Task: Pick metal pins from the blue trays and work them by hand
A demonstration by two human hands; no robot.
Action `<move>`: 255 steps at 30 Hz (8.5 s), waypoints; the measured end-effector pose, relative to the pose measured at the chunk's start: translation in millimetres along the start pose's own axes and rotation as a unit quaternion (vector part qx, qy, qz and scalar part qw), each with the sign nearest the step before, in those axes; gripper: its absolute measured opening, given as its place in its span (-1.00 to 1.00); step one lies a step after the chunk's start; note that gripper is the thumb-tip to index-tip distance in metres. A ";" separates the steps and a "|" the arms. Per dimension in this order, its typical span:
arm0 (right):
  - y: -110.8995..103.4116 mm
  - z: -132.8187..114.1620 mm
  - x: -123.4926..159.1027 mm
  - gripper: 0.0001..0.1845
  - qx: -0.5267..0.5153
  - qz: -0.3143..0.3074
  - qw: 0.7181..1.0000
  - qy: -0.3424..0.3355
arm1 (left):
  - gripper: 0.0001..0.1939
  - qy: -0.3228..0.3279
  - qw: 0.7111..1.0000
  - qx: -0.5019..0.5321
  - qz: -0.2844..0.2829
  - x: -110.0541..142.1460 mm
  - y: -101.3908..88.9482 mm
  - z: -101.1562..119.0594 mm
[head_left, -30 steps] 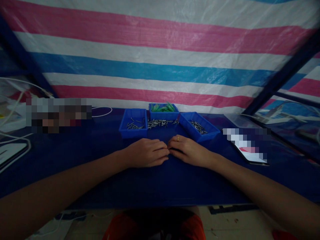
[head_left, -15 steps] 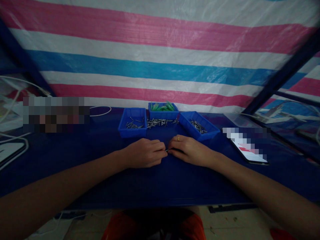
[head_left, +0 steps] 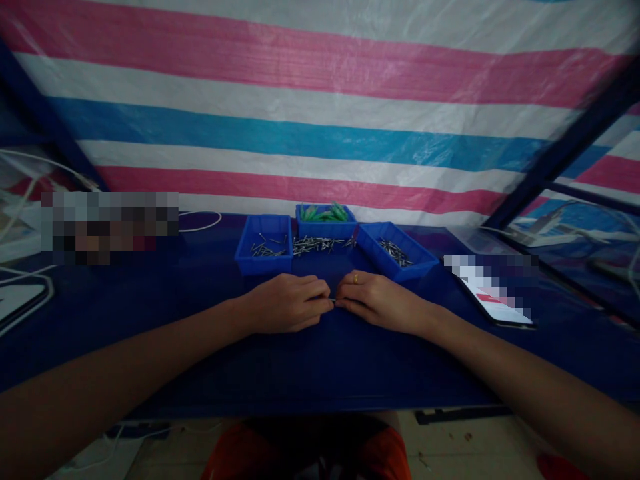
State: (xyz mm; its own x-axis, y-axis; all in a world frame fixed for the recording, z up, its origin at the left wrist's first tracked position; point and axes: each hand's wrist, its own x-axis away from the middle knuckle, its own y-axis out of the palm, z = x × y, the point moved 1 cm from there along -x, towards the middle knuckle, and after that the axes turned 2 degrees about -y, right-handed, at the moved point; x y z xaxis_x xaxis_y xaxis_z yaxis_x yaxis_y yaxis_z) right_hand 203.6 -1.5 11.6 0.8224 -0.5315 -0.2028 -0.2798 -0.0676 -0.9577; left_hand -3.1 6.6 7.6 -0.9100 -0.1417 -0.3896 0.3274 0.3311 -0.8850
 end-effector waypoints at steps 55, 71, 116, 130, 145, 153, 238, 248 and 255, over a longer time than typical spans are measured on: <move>-4.1 -1.1 -1.4 -0.82 0.016 -0.001 1.000 0.018 | -0.85 -0.052 0.997 -0.034 0.049 -1.4 5.3 -1.2; -1.8 -4.9 -1.4 -0.80 -0.001 0.004 1.000 0.014 | -0.83 -0.063 0.996 -0.045 0.041 0.0 2.0 0.5; -4.6 -4.3 -2.0 -0.85 0.010 0.122 0.992 0.011 | -0.91 -0.222 0.971 0.083 0.011 -1.3 5.5 -3.6; 3.2 -0.9 -3.3 -0.86 -0.013 0.049 0.999 0.005 | -0.85 -0.086 0.993 0.041 0.070 -1.0 3.8 1.1; -8.2 2.5 0.0 -0.82 -0.009 0.142 0.990 -0.007 | -0.92 -0.219 0.970 0.098 0.050 -0.7 8.3 -7.0; -8.3 -7.7 1.0 -0.84 -0.017 0.146 0.989 -0.030 | -0.94 -0.220 0.959 0.178 -0.005 -3.1 12.2 -3.6; -5.4 4.7 -0.7 -0.80 0.009 0.046 0.999 0.011 | -0.86 -0.228 0.971 0.076 0.022 -3.1 4.7 1.4; -1.3 -3.2 -1.6 -0.84 -0.001 0.079 0.996 -0.039 | -0.84 -0.087 0.986 0.036 0.141 -7.8 -2.8 8.5; 2.7 -2.9 -2.4 -0.81 -0.004 0.056 0.998 -0.039 | -0.83 -0.067 0.986 -0.002 0.152 -5.5 0.3 7.5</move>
State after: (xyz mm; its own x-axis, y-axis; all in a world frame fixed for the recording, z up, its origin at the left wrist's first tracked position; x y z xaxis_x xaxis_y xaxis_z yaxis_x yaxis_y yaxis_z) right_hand 199.5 -2.9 10.1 0.8216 -0.4694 -0.3235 -0.3754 -0.0184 -0.9267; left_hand 3.9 0.4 7.6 -0.7275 -0.1580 -0.6677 0.5791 0.3806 -0.7210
